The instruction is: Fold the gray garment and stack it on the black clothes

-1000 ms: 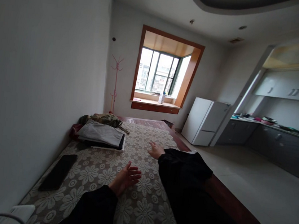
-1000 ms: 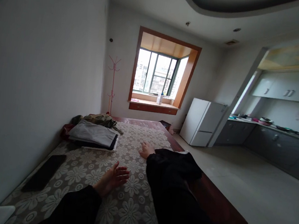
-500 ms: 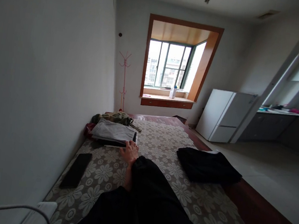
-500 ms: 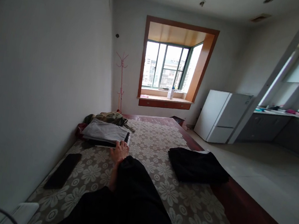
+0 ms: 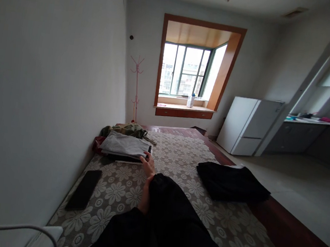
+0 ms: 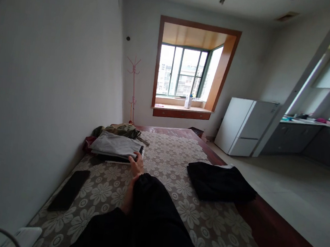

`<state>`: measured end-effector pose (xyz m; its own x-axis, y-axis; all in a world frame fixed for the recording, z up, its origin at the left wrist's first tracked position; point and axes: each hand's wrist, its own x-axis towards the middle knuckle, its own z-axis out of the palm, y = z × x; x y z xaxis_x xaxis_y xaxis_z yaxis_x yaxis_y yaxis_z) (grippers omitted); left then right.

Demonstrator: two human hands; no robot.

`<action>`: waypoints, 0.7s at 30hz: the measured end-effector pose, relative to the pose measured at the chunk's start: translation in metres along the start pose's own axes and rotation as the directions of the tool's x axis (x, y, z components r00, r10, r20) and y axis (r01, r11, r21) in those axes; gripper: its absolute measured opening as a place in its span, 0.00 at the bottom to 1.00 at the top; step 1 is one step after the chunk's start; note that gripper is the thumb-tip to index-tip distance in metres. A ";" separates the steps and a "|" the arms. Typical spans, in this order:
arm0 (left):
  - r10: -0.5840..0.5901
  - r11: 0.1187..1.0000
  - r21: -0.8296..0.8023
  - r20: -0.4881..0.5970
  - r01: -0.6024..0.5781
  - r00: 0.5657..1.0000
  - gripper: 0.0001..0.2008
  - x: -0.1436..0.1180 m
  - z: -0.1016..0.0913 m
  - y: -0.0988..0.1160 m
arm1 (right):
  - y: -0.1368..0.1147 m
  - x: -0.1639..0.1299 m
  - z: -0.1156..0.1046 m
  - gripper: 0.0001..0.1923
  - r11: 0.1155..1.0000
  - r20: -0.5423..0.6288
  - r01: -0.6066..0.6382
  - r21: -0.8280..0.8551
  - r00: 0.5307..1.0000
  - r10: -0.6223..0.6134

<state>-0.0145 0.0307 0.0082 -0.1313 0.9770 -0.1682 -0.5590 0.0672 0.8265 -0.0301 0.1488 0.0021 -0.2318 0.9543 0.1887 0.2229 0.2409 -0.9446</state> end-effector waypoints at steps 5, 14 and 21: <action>-0.003 0.997 -0.071 0.051 0.006 0.999 0.38 -0.001 -0.002 -0.010 | 0.003 0.001 -0.005 0.25 0.998 0.072 -0.035 0.050 0.997 0.032; 0.153 0.988 -0.016 0.010 -0.153 0.988 0.34 0.004 -0.001 -0.004 | 0.000 -0.009 0.004 0.34 0.969 0.154 0.083 -0.231 0.987 -0.048; 0.209 0.977 0.027 -0.007 -0.209 0.978 0.29 0.005 0.000 -0.001 | -0.001 -0.012 0.006 0.41 0.965 0.148 0.068 -0.253 0.988 -0.031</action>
<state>-0.0145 0.0355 0.0065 -0.2511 0.9680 0.0049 -0.4964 -0.1331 0.8578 -0.0334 0.1357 -0.0009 -0.3763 0.9096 0.1761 0.4392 0.3425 -0.8306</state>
